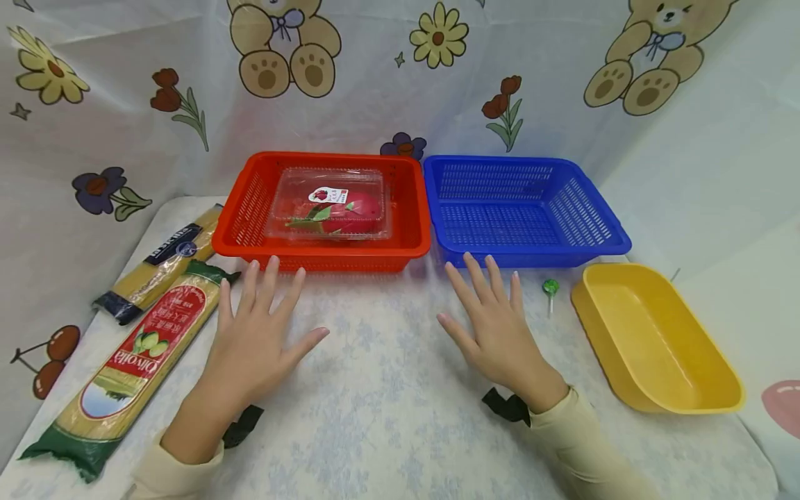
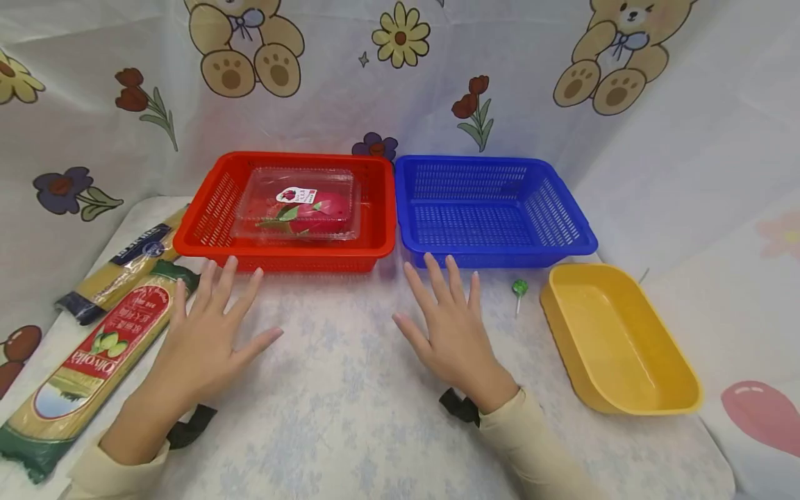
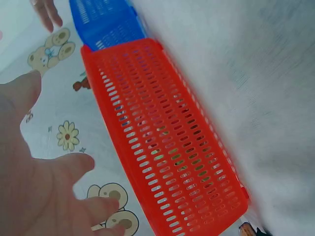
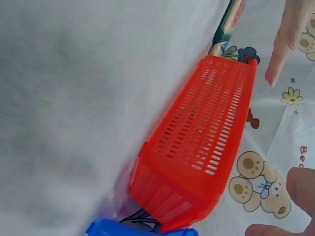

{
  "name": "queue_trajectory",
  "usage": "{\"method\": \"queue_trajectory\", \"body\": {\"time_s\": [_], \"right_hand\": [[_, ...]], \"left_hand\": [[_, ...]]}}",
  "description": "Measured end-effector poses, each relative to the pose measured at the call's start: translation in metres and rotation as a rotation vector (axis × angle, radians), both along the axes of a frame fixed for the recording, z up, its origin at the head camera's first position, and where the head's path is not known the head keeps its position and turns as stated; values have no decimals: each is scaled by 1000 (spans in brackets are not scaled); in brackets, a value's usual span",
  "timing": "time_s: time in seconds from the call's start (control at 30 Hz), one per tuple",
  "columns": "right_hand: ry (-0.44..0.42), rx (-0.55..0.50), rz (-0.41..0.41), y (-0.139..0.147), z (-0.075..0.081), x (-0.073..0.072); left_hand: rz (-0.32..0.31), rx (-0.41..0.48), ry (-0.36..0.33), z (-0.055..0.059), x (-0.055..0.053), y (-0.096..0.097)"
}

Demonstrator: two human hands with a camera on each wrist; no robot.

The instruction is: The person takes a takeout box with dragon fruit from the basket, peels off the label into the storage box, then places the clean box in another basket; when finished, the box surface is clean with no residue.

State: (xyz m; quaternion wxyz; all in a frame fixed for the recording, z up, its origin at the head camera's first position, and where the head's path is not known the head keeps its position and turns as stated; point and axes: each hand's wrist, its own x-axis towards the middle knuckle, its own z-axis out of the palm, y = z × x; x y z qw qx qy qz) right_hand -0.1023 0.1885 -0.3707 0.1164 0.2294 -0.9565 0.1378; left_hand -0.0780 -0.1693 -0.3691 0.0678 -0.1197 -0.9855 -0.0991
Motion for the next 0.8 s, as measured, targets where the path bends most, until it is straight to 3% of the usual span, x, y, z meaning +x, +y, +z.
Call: {"method": "queue_trajectory", "body": {"time_s": [0.2, 0.37, 0.57, 0.67, 0.8], "right_hand": [[-35, -38, 16, -19, 21, -23], [-140, -94, 18, -45, 46, -61], [-270, -236, 64, -85, 61, -112], [-333, -325, 36, -100, 58, -130], [-404, -429, -47, -111, 48, -150]], "left_hand": [[67, 196, 71, 16, -13, -6], [162, 417, 151, 21, -35, -10], [296, 830, 322, 1, -72, -16], [361, 1012, 361, -13, -80, -17], [405, 1148, 413, -29, -84, -14]]}}
